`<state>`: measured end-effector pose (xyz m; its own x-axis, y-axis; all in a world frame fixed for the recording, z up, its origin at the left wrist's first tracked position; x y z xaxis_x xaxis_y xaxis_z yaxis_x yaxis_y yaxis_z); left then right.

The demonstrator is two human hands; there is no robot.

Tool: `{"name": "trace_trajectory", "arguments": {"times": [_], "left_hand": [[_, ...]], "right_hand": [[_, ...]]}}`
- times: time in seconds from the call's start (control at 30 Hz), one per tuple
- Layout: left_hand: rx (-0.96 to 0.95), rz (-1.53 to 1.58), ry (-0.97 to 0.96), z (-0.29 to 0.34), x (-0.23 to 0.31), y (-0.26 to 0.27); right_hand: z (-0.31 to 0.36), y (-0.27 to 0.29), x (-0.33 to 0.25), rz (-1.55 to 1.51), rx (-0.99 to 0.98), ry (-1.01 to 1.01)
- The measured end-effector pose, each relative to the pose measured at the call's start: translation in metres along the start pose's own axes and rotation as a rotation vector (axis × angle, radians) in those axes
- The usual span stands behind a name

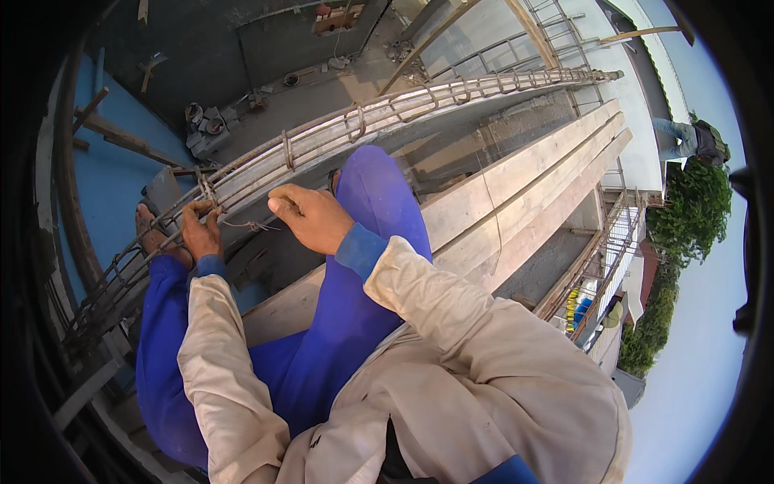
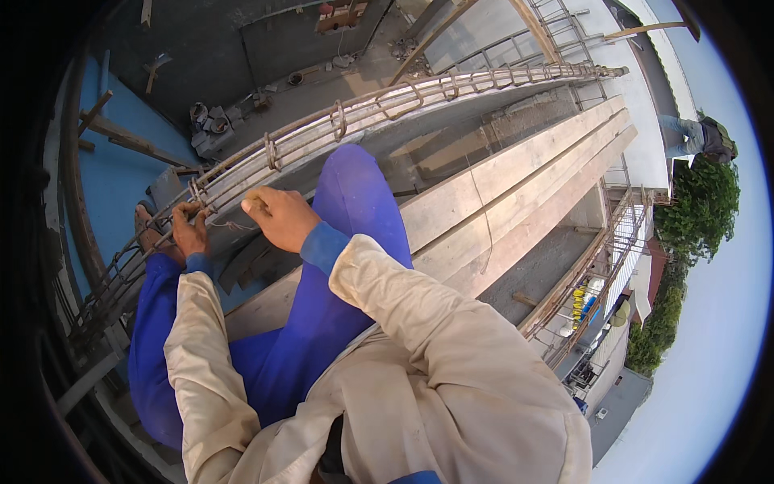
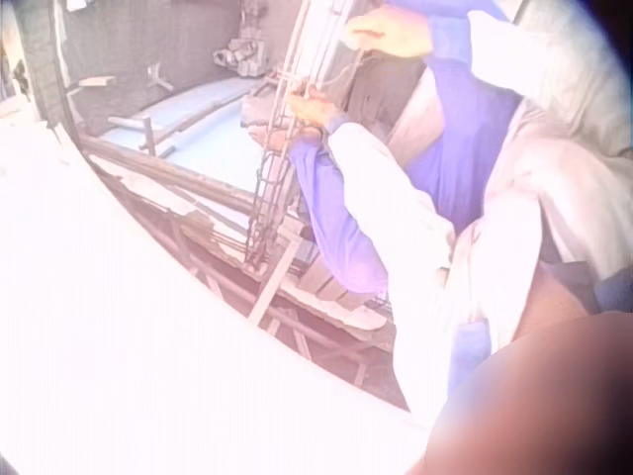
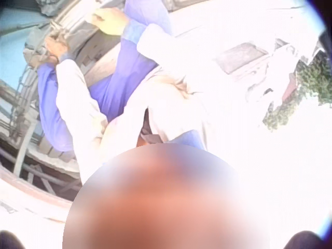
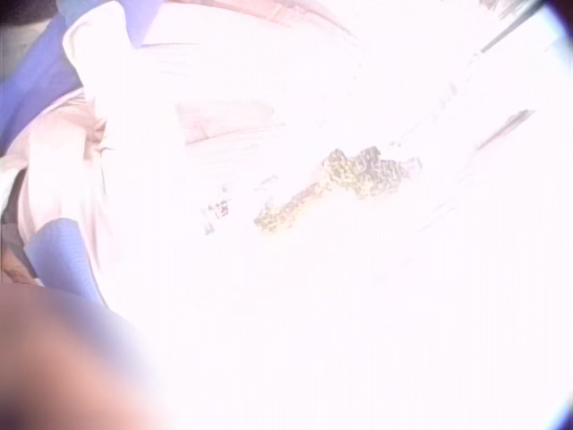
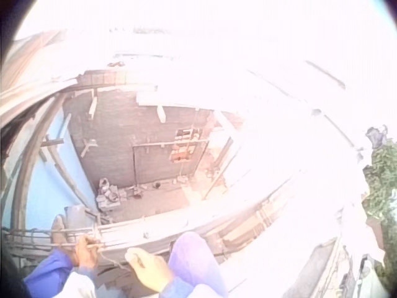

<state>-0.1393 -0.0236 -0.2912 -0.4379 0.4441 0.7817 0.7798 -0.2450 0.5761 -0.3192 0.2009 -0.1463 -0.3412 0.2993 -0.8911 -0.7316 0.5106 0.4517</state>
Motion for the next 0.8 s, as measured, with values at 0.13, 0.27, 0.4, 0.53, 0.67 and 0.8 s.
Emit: {"name": "trace_trajectory", "arguments": {"times": [0.13, 0.27, 0.4, 0.53, 0.67, 0.8], "left_hand": [[-0.04, -0.052, -0.011, 0.002, 0.006, 0.001], [-0.161, -0.16, 0.058, -0.001, 0.025, 0.011], [-0.284, -0.509, 0.225, -0.012, 0.11, 0.048], [0.074, -0.262, -0.174, 0.0, 0.287, 0.119], [0.289, -0.058, -0.332, 0.047, 0.357, 0.227], [0.439, -0.188, -0.06, 0.109, 0.293, 0.308]], "right_hand": [[0.064, 0.153, 0.104, 0.114, 0.535, -0.158], [0.176, 0.241, 0.218, 0.879, 0.478, -0.696], [0.234, 0.236, 0.265, 1.181, 0.375, -0.683], [0.224, 0.218, 0.275, 1.394, 0.432, -0.532], [0.194, 0.218, 0.265, 1.356, 0.378, -0.321], [0.161, 0.225, 0.251, 1.278, 0.342, -0.199]]}}
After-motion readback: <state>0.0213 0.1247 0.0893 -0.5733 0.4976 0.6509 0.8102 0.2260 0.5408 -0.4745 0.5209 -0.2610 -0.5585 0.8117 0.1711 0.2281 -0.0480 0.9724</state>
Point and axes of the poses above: each hand's wrist, its own z-axis away from the middle knuckle, its own y-axis out of the back of the hand, x = y × z, the point moved 4 cm from there along -z, towards the middle knuckle, and after that the axes turned 3 degrees about x, right-handed, at the moved point
